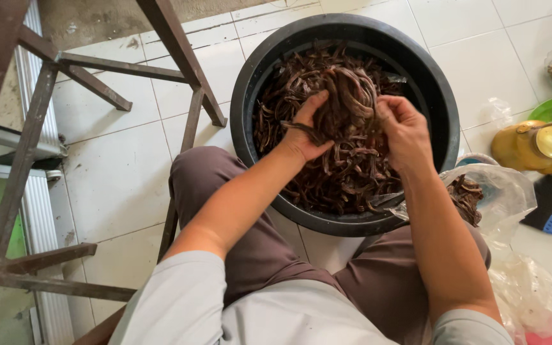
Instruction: The person sorts through a large basin of dark, strip-like food material by hand, picking up individual pieces to inspect them and placing selected items into a plastic bag.
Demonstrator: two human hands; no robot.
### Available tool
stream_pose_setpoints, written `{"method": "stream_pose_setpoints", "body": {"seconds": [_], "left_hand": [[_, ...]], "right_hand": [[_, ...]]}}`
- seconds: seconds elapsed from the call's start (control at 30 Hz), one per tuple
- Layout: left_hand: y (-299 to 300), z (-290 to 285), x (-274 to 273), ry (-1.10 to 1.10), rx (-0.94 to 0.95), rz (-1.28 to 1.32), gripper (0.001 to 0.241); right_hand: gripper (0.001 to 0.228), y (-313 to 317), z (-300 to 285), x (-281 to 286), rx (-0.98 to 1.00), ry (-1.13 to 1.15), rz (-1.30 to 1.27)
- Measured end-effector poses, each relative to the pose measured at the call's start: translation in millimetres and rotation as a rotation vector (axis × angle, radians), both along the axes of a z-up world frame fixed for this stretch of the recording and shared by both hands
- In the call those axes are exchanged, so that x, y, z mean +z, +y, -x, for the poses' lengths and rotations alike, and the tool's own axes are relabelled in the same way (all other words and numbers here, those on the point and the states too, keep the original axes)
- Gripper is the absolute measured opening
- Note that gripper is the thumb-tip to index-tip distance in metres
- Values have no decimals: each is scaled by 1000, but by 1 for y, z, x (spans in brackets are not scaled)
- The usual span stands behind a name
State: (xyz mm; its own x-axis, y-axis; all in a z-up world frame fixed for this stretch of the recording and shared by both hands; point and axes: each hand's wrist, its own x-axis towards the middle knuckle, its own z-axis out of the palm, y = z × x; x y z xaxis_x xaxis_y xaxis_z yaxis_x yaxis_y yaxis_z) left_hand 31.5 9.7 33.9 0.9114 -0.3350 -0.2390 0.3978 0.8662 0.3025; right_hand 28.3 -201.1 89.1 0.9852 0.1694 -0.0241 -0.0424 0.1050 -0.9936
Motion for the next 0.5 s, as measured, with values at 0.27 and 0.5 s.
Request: {"method": "stream_pose_setpoints", "body": {"seconds": [0.27,0.5], "left_hand": [[21,-10,3,-50,23,157,65],[25,-10,17,-7,47,145,73]], "right_hand": [[20,-4,-6,26,-41,-196,129],[15,-6,-16,15,-148,-211,172]]}}
